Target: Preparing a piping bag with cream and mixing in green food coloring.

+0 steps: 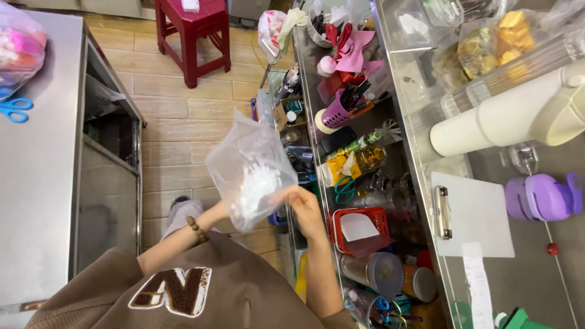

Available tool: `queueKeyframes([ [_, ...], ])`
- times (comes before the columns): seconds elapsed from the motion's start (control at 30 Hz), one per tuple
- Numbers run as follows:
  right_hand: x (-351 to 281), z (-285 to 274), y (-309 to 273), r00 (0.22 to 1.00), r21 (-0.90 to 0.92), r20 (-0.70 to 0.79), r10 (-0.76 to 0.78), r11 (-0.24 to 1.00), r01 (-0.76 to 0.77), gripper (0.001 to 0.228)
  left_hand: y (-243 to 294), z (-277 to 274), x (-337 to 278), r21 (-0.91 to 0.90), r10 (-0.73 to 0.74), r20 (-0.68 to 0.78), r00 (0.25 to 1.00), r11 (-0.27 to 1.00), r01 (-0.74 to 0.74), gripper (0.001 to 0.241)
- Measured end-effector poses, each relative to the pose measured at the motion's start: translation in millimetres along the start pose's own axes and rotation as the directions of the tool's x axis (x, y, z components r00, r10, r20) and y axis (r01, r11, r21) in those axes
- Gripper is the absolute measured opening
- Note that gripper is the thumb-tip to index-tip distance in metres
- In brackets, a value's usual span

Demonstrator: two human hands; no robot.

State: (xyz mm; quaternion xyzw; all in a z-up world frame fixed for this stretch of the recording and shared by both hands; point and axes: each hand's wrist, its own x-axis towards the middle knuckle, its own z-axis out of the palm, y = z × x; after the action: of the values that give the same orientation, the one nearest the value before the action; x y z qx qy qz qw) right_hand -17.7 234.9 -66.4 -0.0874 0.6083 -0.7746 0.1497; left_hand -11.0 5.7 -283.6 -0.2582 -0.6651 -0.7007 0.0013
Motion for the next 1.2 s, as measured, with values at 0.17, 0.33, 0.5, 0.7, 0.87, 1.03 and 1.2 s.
queueKeyframes([
  [0.17, 68.0, -128.6, 37.5, 0.935, -0.473, -0.245, -0.257, 0.873, 0.116, 0.013, 28.1, -15.2, 8.8, 0.016, -0.118, -0.1, 0.988, 0.993, 0.121, 0.081],
  [0.33, 150.2, -378.5, 179.3, 0.586, -0.589, -0.688, -0.427, 0.801, -0.108, 0.07, 67.8, -40.3, 28.0, 0.011, -0.273, -0.187, 0.944, 0.96, 0.28, 0.073],
  [0.5, 175.5, -369.6, 153.4, 0.624, -0.73, -0.657, -0.423, 0.564, -0.385, 0.071, 98.8, -62.4, 49.2, -0.011, -0.426, -0.288, 0.858, 0.897, 0.442, 0.066],
  [0.7, 176.5, -312.2, 114.1, 0.473, -0.682, -0.731, -0.492, 0.505, -0.53, 0.067, 81.1, -66.6, 76.1, 0.06, -0.449, -0.369, 0.814, 0.863, 0.502, 0.063],
  [0.87, 155.4, -249.0, 78.0, 0.369, -0.846, -0.531, -0.763, 0.452, -0.284, 0.064, 102.6, -58.8, 126.3, 0.124, -0.31, -0.466, 0.829, 0.905, 0.408, 0.078],
  [1.03, 92.5, -163.5, 48.0, 0.694, -0.776, -0.434, -0.574, 0.63, 0.036, 0.053, 95.7, -27.7, 159.1, 0.035, -0.257, -0.45, 0.855, 0.952, 0.304, 0.076],
  [1.2, 30.1, -45.6, 5.9, 0.839, -0.775, -0.376, -0.394, 0.63, -0.052, 0.047, 33.2, 12.3, 157.9, 0.267, -0.174, -0.143, 0.974, 0.941, 0.207, 0.054],
])
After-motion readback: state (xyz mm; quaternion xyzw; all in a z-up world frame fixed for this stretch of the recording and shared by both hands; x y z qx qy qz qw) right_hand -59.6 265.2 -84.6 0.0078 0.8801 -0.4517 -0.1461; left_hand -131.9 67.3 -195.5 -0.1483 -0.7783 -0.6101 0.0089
